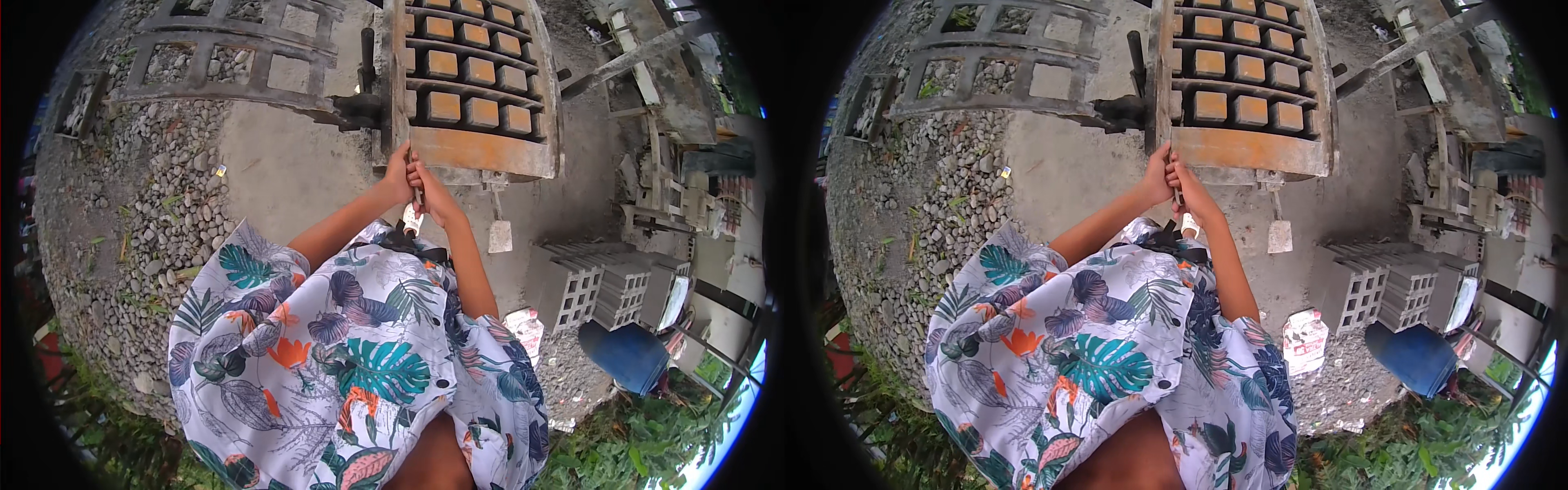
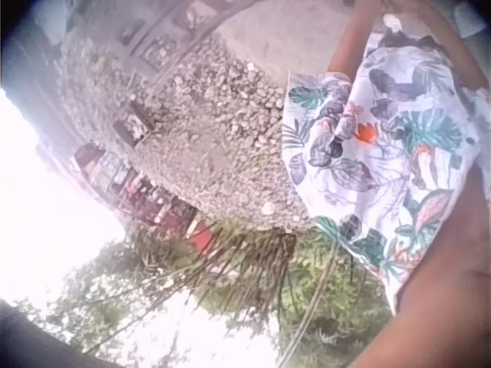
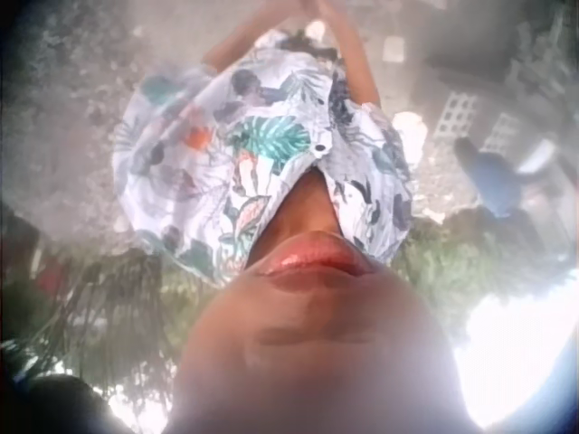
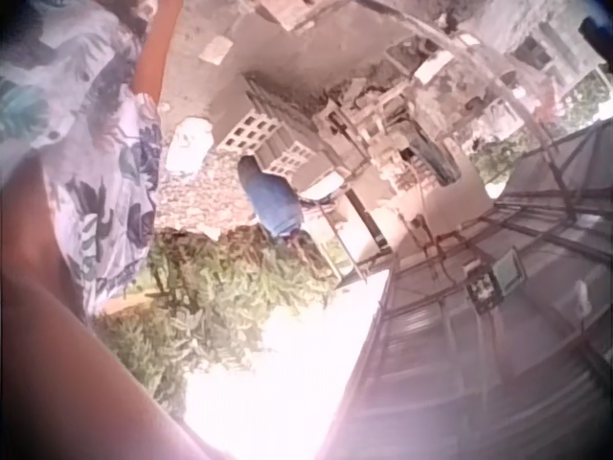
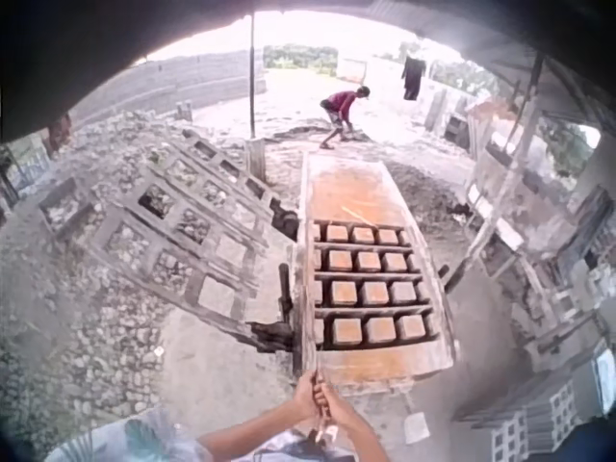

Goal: The person cleans the edges of a concrete block mold using a small stick.

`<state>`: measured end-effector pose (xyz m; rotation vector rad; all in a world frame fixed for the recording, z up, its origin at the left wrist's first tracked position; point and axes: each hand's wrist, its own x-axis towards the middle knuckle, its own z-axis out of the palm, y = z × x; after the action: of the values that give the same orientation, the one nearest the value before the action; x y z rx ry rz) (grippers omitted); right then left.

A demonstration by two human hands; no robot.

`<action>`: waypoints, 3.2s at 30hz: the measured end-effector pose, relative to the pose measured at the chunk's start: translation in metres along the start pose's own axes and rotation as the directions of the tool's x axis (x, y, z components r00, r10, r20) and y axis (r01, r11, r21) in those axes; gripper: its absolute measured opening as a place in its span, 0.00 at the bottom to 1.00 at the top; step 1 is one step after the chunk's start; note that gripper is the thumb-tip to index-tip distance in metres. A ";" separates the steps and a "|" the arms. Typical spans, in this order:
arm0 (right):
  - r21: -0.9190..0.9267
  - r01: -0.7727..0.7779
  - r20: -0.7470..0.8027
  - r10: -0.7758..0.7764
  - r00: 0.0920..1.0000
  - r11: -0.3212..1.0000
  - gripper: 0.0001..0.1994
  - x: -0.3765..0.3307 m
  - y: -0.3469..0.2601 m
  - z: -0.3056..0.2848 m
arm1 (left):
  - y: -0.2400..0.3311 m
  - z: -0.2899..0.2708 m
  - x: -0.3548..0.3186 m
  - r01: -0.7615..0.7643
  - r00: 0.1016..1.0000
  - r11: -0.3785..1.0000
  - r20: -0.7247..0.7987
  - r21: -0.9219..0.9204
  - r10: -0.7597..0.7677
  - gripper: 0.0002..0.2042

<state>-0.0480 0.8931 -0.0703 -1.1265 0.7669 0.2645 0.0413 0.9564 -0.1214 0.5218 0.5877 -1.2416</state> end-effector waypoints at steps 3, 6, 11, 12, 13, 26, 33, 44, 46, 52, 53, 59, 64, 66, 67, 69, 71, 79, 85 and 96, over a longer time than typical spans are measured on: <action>-0.015 0.145 -0.132 -0.145 0.981 0.989 0.22 0.046 -0.017 -0.002 | 0.035 0.031 0.034 -0.042 0.999 0.993 -0.011 0.112 0.044 0.19; -0.088 0.260 -0.166 -0.272 0.948 0.962 0.22 0.047 -0.027 0.013 | 0.054 0.028 0.037 0.031 0.990 0.999 0.137 -0.013 -0.029 0.20; -0.138 0.164 -0.157 -0.185 0.970 0.977 0.22 0.012 -0.004 -0.002 | 0.003 0.001 0.024 0.017 0.989 0.999 0.148 -0.044 -0.010 0.21; -0.151 0.193 -0.119 -0.212 0.970 0.969 0.21 0.002 0.005 -0.006 | -0.011 0.003 0.009 0.045 0.990 0.995 0.141 -0.085 -0.032 0.21; -0.156 0.219 -0.089 -0.235 0.968 0.963 0.20 -0.008 0.013 -0.010 | -0.021 0.005 -0.002 0.081 0.989 0.989 0.130 -0.120 -0.065 0.21; -0.040 0.061 -0.185 -0.067 0.980 0.997 0.21 0.026 0.024 0.008 | -0.002 -0.005 0.019 -0.009 0.995 0.987 -0.101 0.159 0.025 0.20; -0.130 0.083 -0.115 -0.098 0.988 0.988 0.20 0.030 0.035 0.009 | -0.002 -0.031 0.020 -0.080 0.997 0.994 0.026 0.075 0.078 0.20; -0.223 0.159 -0.377 -0.235 0.896 0.962 0.24 0.034 0.033 -0.003 | -0.024 -0.006 0.056 -0.204 0.972 0.953 -0.066 0.223 0.224 0.19; -0.288 0.218 -0.328 -0.310 0.892 0.933 0.24 0.034 0.039 -0.002 | -0.024 -0.016 0.046 -0.203 0.978 0.970 -0.022 0.132 0.207 0.19; -0.392 0.095 -0.313 -0.229 0.922 0.915 0.23 0.041 0.040 -0.010 | -0.017 -0.009 0.041 -0.173 0.984 0.982 -0.027 0.071 0.175 0.20; -0.391 0.058 -0.334 -0.200 0.921 0.918 0.23 0.036 0.033 -0.004 | -0.018 -0.009 0.043 -0.186 0.977 0.978 -0.088 0.096 0.195 0.20; -0.553 0.145 -0.370 -0.398 0.840 0.820 0.23 0.032 0.043 0.002 | -0.023 -0.025 0.047 -0.202 0.979 0.973 -0.007 0.110 0.204 0.20; -0.456 0.032 -0.337 -0.206 0.918 0.889 0.23 0.042 0.064 -0.014 | -0.034 -0.031 0.048 -0.209 0.974 0.975 -0.067 0.080 0.214 0.21; -0.450 0.012 -0.331 -0.179 0.927 0.893 0.23 0.024 0.040 0.003 | -0.035 -0.039 0.053 -0.252 0.961 0.965 -0.095 0.077 0.258 0.22; -0.421 -0.013 -0.360 -0.153 0.920 0.907 0.23 0.013 0.032 0.006 | -0.040 -0.037 0.053 -0.248 0.962 0.966 -0.095 0.073 0.254 0.22; -0.422 0.004 -0.386 -0.184 0.904 0.906 0.23 0.021 0.055 -0.002 | -0.048 -0.035 0.053 -0.296 0.929 0.904 -0.128 0.307 0.348 0.22; -0.424 0.018 -0.415 -0.212 0.885 0.906 0.23 0.022 0.064 -0.005 | -0.052 -0.039 0.050 -0.265 0.942 0.927 -0.135 0.266 0.308 0.22; -0.361 -0.105 -0.328 -0.021 0.944 0.926 0.24 0.029 0.080 -0.016 | -0.059 -0.055 0.050 -0.288 0.895 0.904 -0.248 0.315 0.372 0.23; -0.053 0.091 -0.429 -0.105 0.897 0.994 0.24 0.019 0.061 -0.029 | -0.068 -0.038 0.017 -0.105 0.976 0.944 -0.151 0.312 0.159 0.22; -0.148 0.243 -0.479 -0.284 0.831 0.959 0.20 0.054 0.074 -0.037 | -0.101 -0.050 0.030 -0.134 0.974 0.875 -0.101 0.465 0.202 0.16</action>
<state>-0.0659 0.8828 -0.1668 -1.3848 1.0453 -0.2468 -0.0560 0.9432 -0.1830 1.0477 0.3570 -1.1802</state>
